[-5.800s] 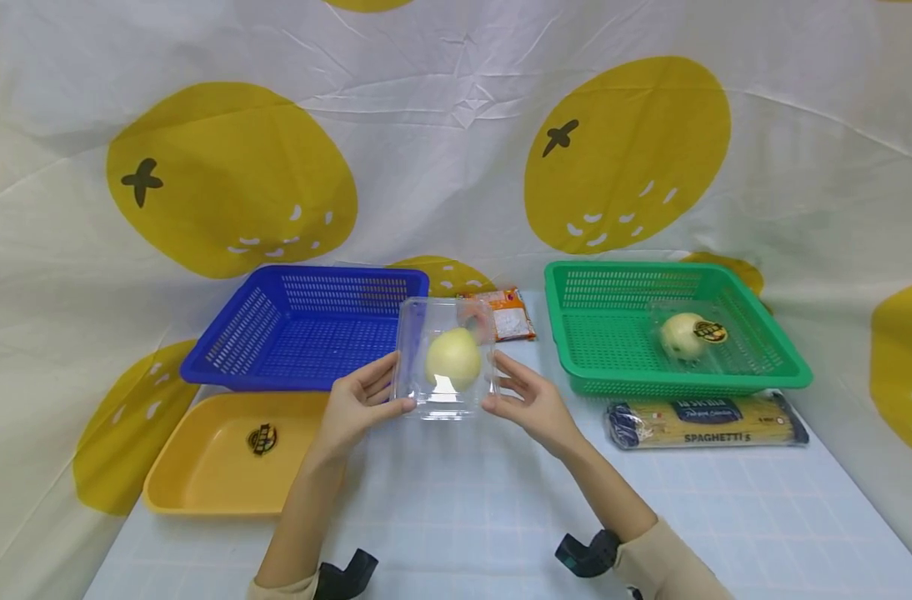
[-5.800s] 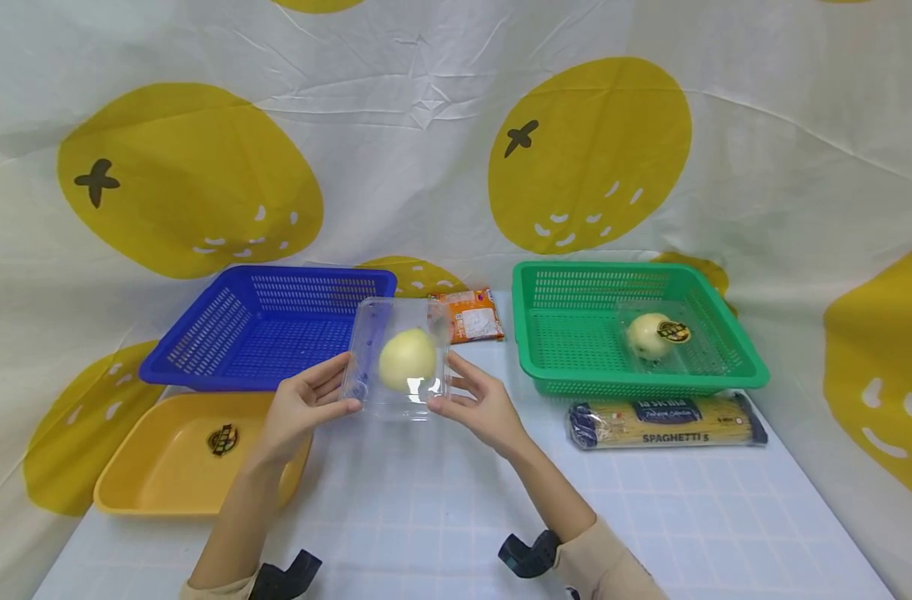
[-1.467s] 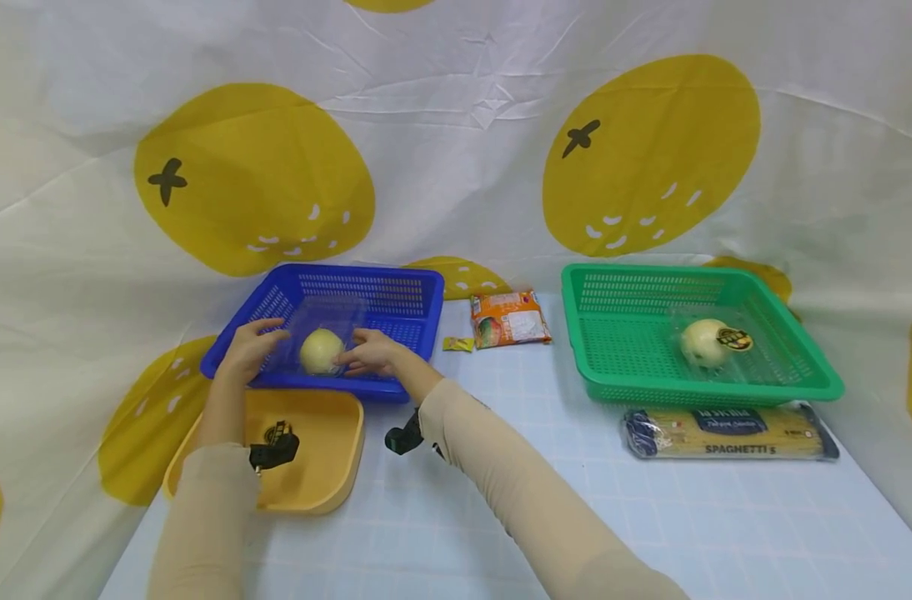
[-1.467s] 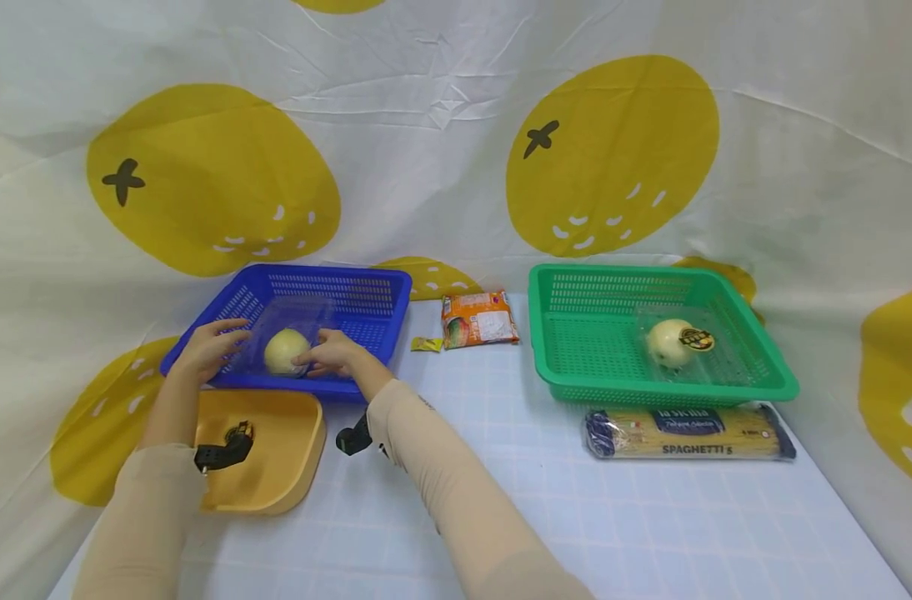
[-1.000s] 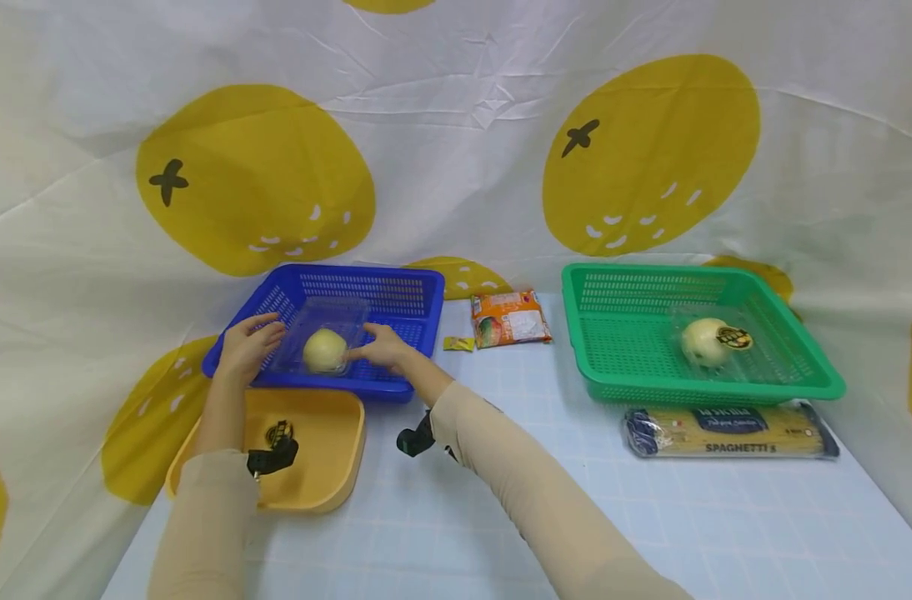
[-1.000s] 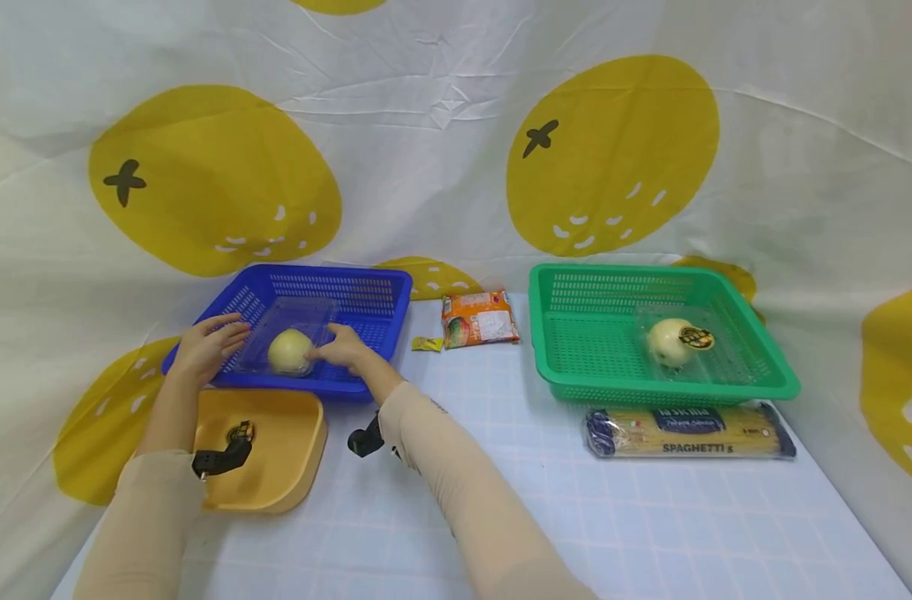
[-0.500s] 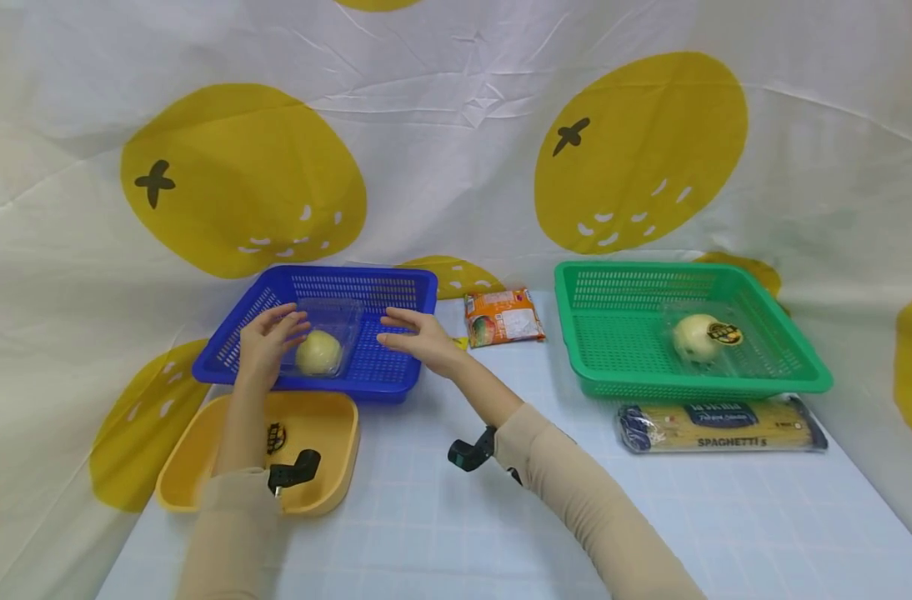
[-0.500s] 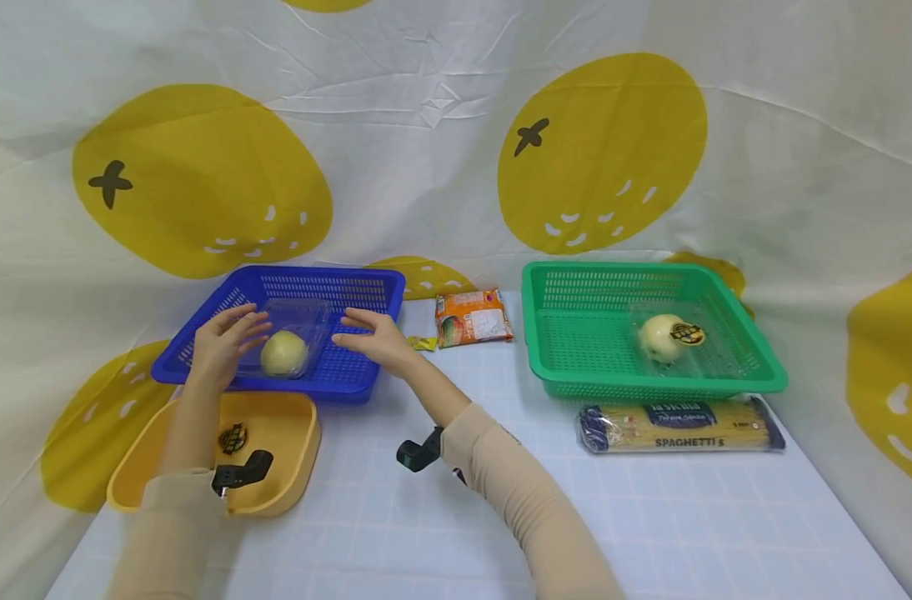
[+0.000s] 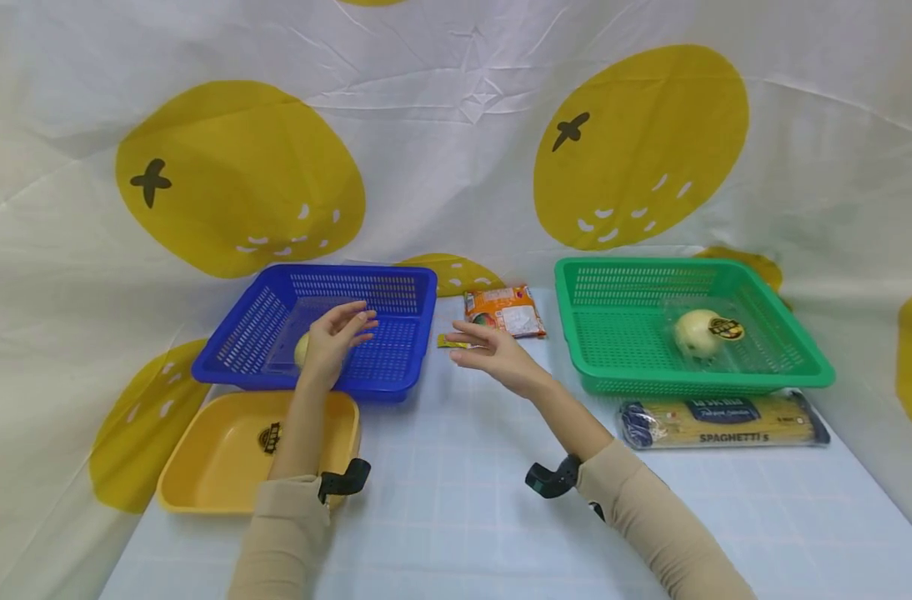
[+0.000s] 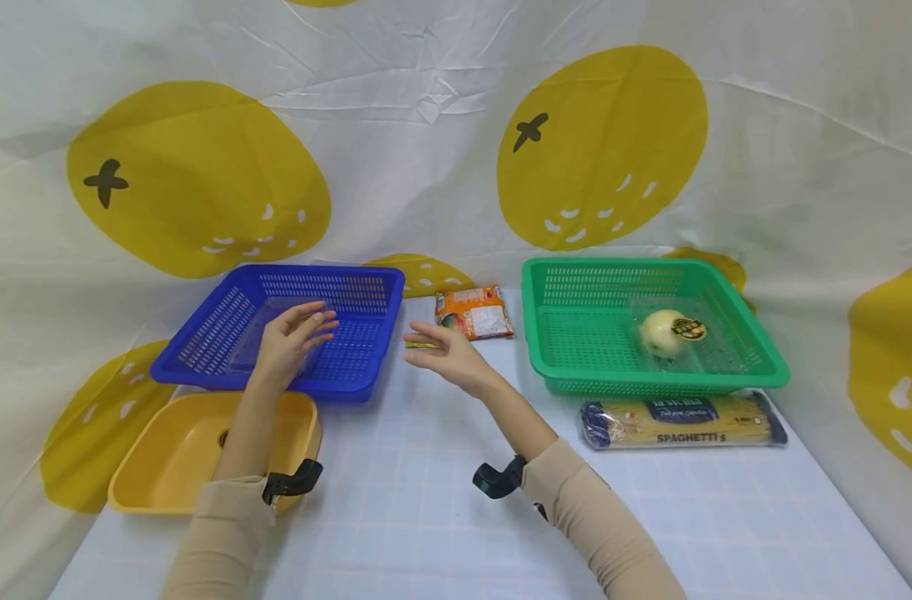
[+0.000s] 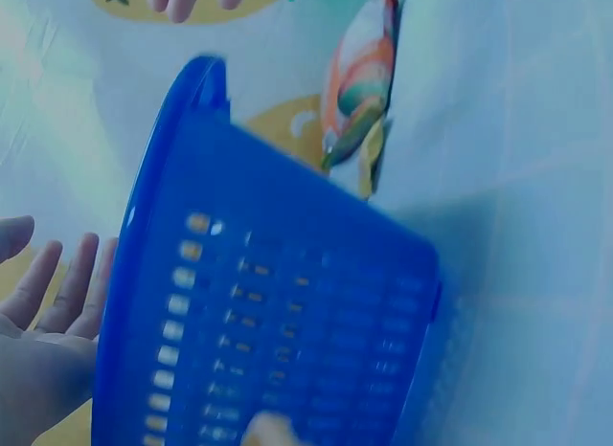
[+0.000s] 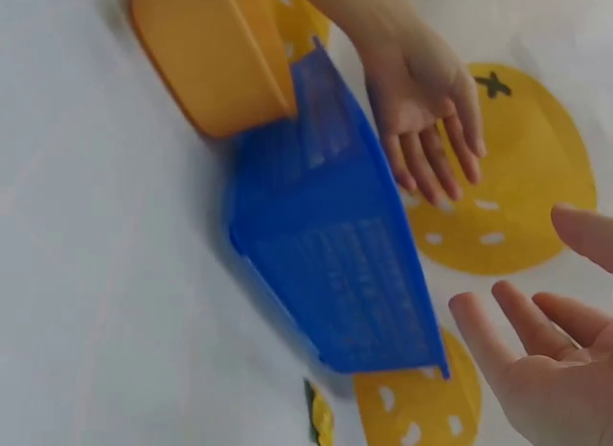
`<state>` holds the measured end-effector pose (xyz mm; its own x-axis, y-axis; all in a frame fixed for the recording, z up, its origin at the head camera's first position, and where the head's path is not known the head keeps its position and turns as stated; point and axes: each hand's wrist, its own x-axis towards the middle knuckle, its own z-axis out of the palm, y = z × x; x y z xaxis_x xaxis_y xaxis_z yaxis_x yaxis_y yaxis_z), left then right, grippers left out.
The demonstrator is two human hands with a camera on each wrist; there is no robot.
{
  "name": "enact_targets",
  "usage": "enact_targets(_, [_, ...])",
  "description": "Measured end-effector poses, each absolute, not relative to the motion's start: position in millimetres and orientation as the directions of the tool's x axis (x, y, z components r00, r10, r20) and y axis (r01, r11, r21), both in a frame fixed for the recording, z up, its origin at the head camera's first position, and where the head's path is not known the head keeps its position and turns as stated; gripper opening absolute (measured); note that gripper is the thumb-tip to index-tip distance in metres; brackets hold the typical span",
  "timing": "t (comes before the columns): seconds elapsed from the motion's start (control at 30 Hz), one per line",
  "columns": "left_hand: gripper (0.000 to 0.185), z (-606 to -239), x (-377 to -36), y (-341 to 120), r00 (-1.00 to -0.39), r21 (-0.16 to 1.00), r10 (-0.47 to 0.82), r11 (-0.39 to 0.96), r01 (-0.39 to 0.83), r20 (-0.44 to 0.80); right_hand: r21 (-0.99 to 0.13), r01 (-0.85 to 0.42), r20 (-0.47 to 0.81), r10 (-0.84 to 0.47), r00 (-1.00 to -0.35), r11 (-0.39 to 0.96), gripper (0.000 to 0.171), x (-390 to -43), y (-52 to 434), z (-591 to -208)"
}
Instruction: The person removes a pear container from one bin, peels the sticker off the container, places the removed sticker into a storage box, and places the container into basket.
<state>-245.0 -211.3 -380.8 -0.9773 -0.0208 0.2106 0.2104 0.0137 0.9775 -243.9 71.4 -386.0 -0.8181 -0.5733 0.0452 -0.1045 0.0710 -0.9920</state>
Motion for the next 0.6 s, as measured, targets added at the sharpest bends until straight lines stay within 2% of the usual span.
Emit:
enact_targets(0.4, [0.040, -393.7, -247.9, -165.7, -0.969, 0.975, 0.113, 0.000, 0.221, 0.220, -0.987, -0.136, 0.079, -0.482, -0.873, 0.084, 0.061, -232.8, 152.7, -393.3])
enact_targets(0.6, [0.038, -396.7, -249.2, -146.8, -0.968, 0.975, 0.122, 0.022, 0.223, 0.218, -0.991, -0.119, 0.080, -0.449, -0.890, 0.059, 0.061, -225.2, 183.9, -396.6])
